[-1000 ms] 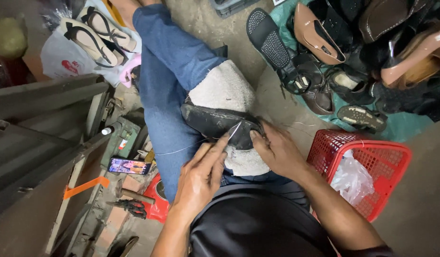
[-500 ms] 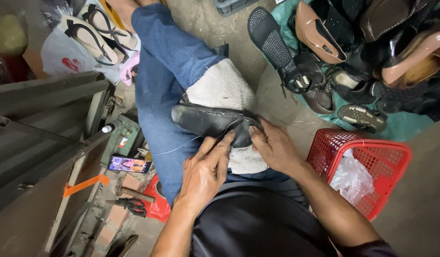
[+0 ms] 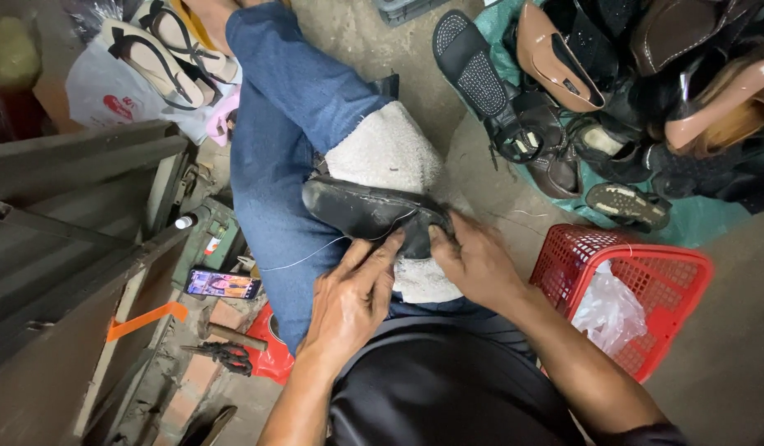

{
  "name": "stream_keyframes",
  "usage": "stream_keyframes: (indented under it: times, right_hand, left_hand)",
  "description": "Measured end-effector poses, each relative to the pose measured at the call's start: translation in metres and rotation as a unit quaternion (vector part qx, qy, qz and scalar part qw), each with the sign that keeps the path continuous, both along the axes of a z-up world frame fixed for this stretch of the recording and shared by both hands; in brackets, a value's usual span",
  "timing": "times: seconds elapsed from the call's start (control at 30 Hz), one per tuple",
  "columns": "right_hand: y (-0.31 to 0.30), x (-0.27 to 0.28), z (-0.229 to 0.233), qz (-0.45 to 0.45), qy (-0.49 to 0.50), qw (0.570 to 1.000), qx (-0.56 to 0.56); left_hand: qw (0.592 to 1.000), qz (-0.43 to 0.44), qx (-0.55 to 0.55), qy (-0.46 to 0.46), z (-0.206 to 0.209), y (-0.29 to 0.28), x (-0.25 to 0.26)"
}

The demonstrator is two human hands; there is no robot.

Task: Hand-stitching the sole of a black shoe using a needle and thread in a repair shop environment.

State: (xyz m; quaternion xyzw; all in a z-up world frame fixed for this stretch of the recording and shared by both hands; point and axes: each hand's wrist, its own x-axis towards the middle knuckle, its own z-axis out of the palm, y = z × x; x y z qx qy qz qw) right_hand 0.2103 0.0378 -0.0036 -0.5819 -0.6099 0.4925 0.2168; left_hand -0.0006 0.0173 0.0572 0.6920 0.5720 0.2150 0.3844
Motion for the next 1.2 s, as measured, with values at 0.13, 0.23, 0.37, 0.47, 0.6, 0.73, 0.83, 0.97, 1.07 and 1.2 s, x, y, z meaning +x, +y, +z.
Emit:
stream_keyframes:
  times: [0.13, 0.23, 0.37, 0.47, 0.6, 0.73, 0.83, 0.97, 1.07, 1.2]
  right_hand:
    - [-0.006, -0.015, 0.016, 0.045, -0.098, 0.990, 0.091]
    - [-0.012, -0.036, 0.023, 0.074, -0.173, 0.964, 0.185]
    - [-0.017, -0.053, 0.027, 0.102, -0.233, 0.934, 0.252]
    - [-0.020, -0.052, 0.025, 0.141, -0.231, 0.931, 0.247]
    - [-0.019, -0.047, 0.026, 0.157, -0.220, 0.931, 0.247]
    - [-0.017, -0.043, 0.026, 0.153, -0.212, 0.933, 0.247]
    - [-0.013, -0.040, 0.028, 0.170, -0.181, 0.939, 0.238]
    - [-0.016, -0.039, 0.023, 0.170, -0.183, 0.942, 0.225]
    - [-0.016, -0.037, 0.022, 0.167, -0.206, 0.934, 0.241]
    - [-0.016, -0.038, 0.021, 0.182, -0.221, 0.925, 0.250]
  left_hand:
    - [1.000, -0.012, -0.004, -0.002, 0.012, 0.009, -0.018]
    - [0.999, -0.036, -0.021, -0.002, 0.017, 0.011, -0.037]
    - [0.998, -0.055, -0.023, 0.028, 0.013, 0.003, -0.063]
    - [0.994, -0.077, -0.044, 0.056, 0.009, -0.001, -0.070]
    - [0.993, -0.092, -0.012, 0.073, 0.004, 0.002, -0.066]
    - [0.992, -0.111, -0.003, 0.062, 0.006, 0.012, -0.060]
    - [0.986, -0.141, 0.034, 0.087, 0.003, 0.018, -0.058]
    - [0.983, -0.149, -0.009, 0.108, -0.003, 0.018, -0.054]
    - [0.989, -0.115, -0.055, 0.072, -0.005, 0.016, -0.047]
    - [0.988, -0.116, 0.065, 0.078, -0.005, 0.021, -0.033]
